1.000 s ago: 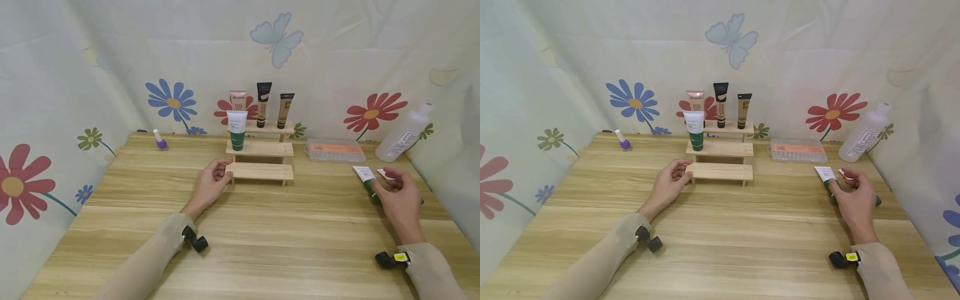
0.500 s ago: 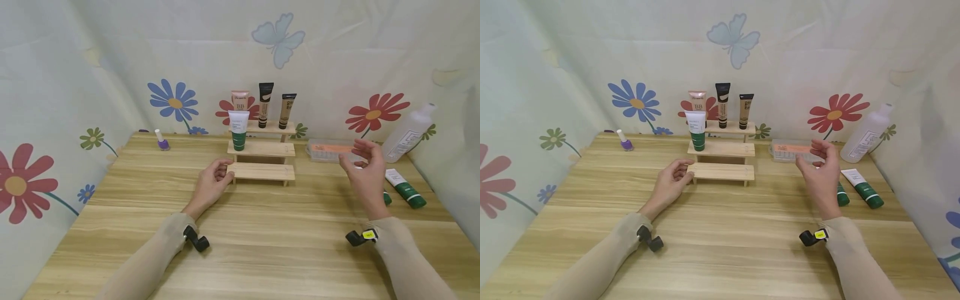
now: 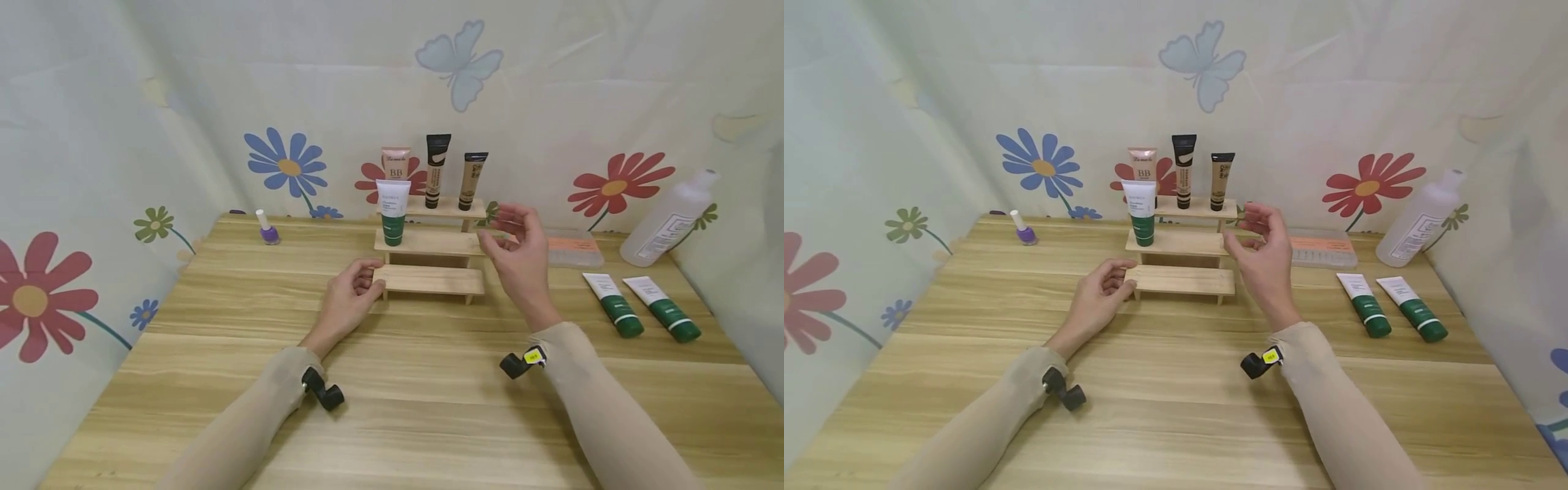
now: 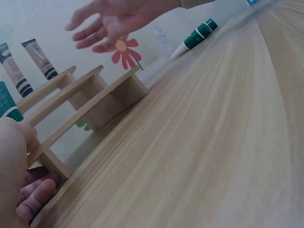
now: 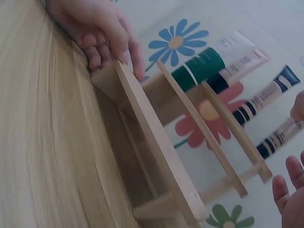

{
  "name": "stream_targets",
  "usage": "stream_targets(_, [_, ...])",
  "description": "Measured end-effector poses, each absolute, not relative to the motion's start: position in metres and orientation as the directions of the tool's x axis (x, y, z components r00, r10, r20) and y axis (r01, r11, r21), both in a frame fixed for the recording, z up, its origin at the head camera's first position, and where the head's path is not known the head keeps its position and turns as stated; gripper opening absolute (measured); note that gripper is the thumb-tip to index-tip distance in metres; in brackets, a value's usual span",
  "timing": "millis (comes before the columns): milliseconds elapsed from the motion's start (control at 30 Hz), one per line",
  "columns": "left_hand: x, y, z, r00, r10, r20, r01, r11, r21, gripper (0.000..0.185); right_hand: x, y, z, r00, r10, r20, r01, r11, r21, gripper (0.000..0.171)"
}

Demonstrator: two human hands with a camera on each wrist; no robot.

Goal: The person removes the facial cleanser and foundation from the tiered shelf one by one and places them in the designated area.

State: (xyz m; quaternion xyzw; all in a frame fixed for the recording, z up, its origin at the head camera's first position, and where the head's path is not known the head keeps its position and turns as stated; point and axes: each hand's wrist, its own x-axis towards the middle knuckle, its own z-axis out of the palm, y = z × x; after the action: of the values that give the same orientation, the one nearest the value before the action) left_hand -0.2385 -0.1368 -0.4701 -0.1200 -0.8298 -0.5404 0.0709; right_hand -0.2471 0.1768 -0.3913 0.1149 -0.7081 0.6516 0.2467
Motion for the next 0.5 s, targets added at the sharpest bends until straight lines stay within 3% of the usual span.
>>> stream_targets(500, [-0.239, -0.137, -0.470, -0.961, 0.124, 0.246, 0.275, 0.387, 0.880, 0.033, -0.265, 0.110, -0.383, -0.870, 0.023, 0.493, -0.489, 0.091, -0.867, 0.052])
